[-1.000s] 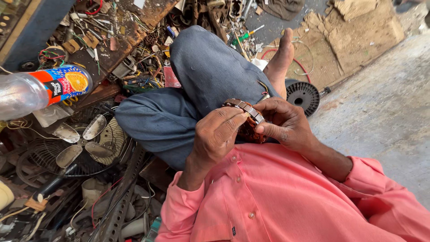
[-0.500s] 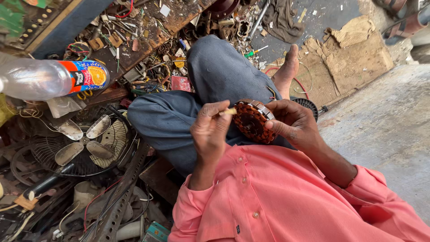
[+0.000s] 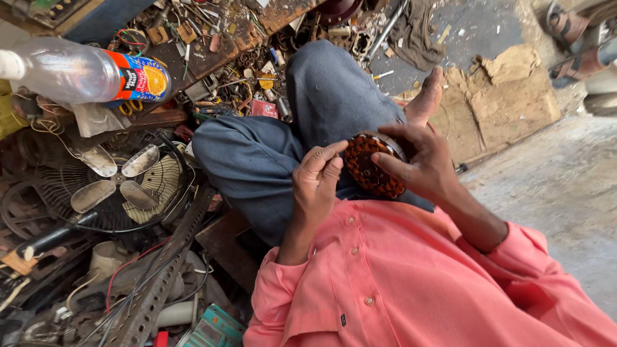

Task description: The person sits on the floor and manipulates a small cylindrical electrical component, likely a motor stator, by hand. They repeatedly adjust and inspect the copper windings and metal segments while holding the object in their lap.

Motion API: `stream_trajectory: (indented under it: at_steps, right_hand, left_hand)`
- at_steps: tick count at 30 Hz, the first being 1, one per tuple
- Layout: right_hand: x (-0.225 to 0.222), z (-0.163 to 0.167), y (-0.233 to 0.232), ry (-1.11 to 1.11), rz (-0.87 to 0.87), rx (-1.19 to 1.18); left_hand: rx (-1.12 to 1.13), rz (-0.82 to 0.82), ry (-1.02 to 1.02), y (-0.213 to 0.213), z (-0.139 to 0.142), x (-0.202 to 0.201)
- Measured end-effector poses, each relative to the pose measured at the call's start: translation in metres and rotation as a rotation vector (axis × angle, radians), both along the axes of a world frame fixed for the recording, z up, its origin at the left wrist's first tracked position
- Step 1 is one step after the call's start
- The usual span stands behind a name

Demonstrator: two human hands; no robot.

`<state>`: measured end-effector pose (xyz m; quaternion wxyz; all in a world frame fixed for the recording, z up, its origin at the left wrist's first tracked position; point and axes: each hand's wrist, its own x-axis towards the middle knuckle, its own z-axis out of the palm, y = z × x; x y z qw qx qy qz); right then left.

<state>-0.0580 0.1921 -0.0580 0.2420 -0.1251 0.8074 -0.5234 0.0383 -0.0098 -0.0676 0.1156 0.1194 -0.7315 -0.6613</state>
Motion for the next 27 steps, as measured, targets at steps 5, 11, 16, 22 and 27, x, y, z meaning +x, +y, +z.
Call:
stream_trajectory:
  at_steps: [5,11,16,22,27]
  right_hand:
    - [0.045,0.001,0.010,-0.068,-0.236,-0.283]
    - [0.064,-0.021,0.005,-0.247,-0.294,-0.577]
    - [0.060,-0.017,0.004,-0.286,-0.243,-0.635]
    - [0.061,-0.020,0.005,-0.308,-0.240,-0.684]
    - [0.062,-0.024,0.005,-0.321,-0.244,-0.714]
  left_hand:
    - [-0.254,0.085,0.091,0.003,0.029,-0.005]
    - [-0.406,-0.151,0.265,0.008,0.042,-0.022]
    - [-0.480,-0.225,0.319,0.010,0.049,-0.027]
    - [-0.727,-0.344,0.392,0.007,0.050,-0.030]
    - [-0.842,-0.392,0.401,0.007,0.054,-0.029]
